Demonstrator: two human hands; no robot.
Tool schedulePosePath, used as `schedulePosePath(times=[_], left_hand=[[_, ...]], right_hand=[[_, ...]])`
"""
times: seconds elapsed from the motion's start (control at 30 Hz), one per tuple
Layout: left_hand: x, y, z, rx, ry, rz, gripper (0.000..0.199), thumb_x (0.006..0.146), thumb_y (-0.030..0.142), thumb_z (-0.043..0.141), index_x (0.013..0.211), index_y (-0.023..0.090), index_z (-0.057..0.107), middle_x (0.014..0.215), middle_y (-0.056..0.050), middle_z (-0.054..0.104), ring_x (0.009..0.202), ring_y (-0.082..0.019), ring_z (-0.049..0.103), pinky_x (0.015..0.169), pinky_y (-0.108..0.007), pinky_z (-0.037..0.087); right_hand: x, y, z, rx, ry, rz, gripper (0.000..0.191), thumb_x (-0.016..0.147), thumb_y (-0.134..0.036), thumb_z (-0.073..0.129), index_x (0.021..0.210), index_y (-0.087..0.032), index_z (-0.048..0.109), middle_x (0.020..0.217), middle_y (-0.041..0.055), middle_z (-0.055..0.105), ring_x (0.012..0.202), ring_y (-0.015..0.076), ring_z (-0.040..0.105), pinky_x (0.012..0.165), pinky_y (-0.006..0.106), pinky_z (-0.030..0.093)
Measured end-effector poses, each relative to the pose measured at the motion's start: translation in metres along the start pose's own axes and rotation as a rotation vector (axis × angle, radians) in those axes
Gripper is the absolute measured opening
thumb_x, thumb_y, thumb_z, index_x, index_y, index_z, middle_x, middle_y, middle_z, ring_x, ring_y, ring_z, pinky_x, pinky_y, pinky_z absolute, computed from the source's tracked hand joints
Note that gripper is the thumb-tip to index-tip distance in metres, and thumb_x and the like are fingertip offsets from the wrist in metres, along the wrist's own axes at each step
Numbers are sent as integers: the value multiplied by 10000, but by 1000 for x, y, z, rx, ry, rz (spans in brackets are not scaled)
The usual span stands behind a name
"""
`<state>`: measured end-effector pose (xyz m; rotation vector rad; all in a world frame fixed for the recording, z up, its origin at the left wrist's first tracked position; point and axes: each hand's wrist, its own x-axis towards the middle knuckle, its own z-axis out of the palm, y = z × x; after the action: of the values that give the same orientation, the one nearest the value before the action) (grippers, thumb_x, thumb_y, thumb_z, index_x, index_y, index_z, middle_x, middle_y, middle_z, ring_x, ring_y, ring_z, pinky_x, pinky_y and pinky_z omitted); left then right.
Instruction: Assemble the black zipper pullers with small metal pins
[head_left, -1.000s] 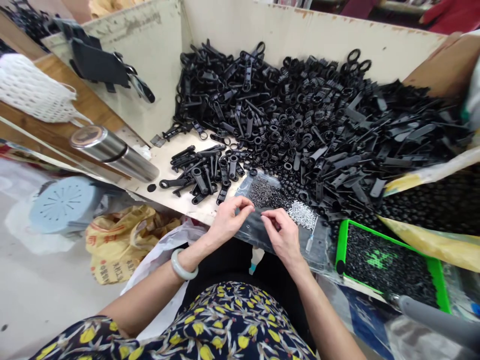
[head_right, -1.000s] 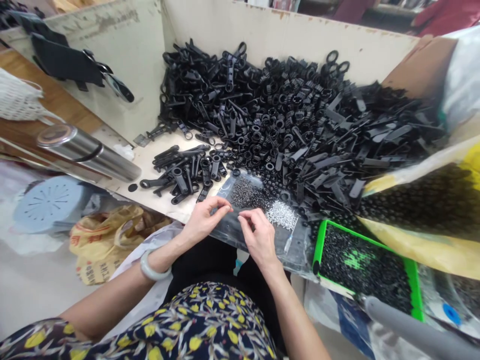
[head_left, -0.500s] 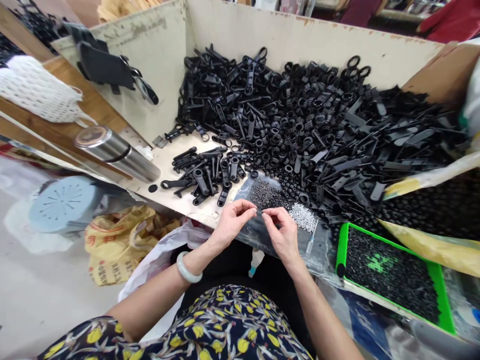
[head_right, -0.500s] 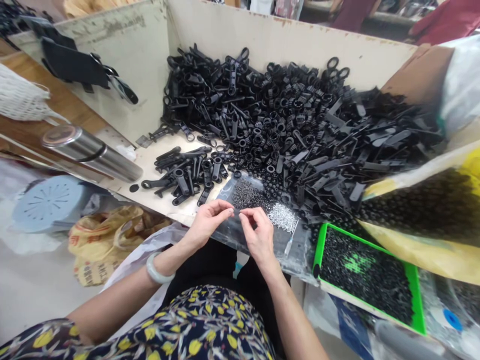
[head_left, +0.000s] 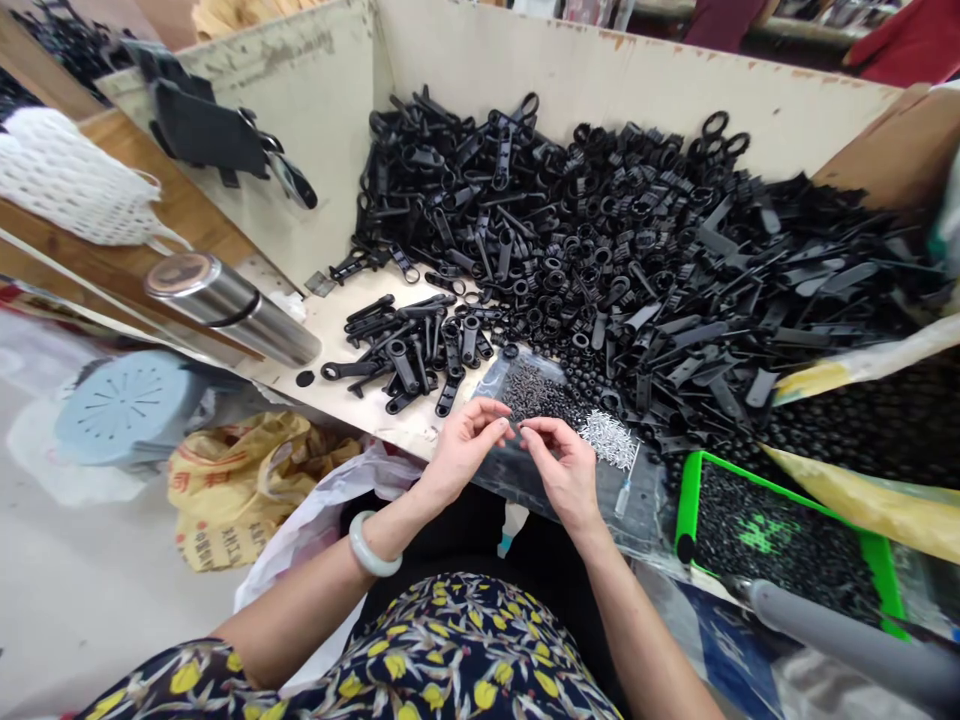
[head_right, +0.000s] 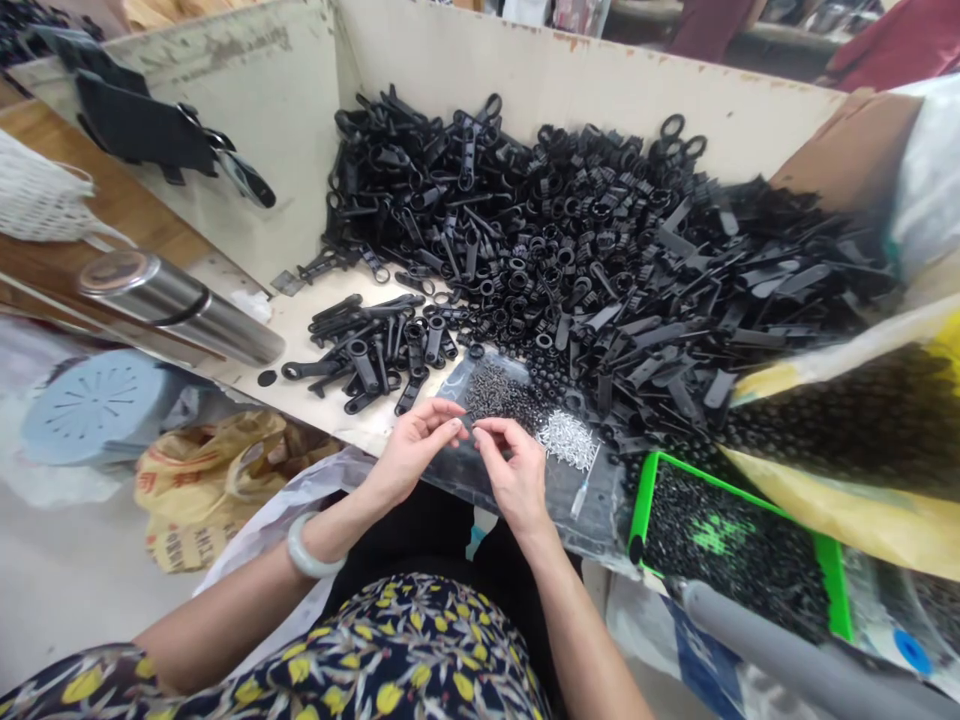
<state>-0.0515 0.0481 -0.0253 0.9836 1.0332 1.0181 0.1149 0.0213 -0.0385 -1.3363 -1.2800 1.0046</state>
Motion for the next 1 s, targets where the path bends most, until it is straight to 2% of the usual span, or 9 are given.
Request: schedulePosePath(times=[0.2, 0.47, 0.77, 1.0], left_hand=[[-15, 1, -4, 258, -131, 113, 231, 1030, 304, 538, 1236, 205, 575, 874, -18, 658, 858, -163, 640, 832, -299, 505], [-21, 5, -7, 434, -249, 203, 349, 1062, 272, 450, 1405, 216, 466, 876, -11, 624, 846, -174, 605, 843, -310, 486], [-24, 8, -11, 446, -301, 176, 500, 1056, 268, 439, 1547, 201, 374, 885, -12, 630, 860, -179, 614, 886, -318, 482], [-24, 5, -10, 355, -300, 102, 538, 1035, 275, 492, 1560, 229, 387, 858, -1, 648, 823, -164, 603, 817, -291, 464]], right_hand=[[-7, -9, -9, -117, -120, -87, 118, 974, -324, 676, 1027, -260, 760, 961, 25, 777, 833, 178, 731, 771, 306, 596], [-10, -5, -14, -202, -167, -185, 125, 1004, -297, 635, 1033, -259, 750, 977, 30, 765, 853, 175, 724, 772, 306, 588], [-11, -9, -17, -229, -232, -239, 127, 1024, -284, 614, 1032, -261, 739, 981, 31, 752, 871, 179, 709, 789, 317, 565], [-12, -12, -17, -192, -245, -211, 130, 1018, -294, 621, 1036, -267, 748, 1003, 43, 744, 930, 198, 705, 852, 348, 570]])
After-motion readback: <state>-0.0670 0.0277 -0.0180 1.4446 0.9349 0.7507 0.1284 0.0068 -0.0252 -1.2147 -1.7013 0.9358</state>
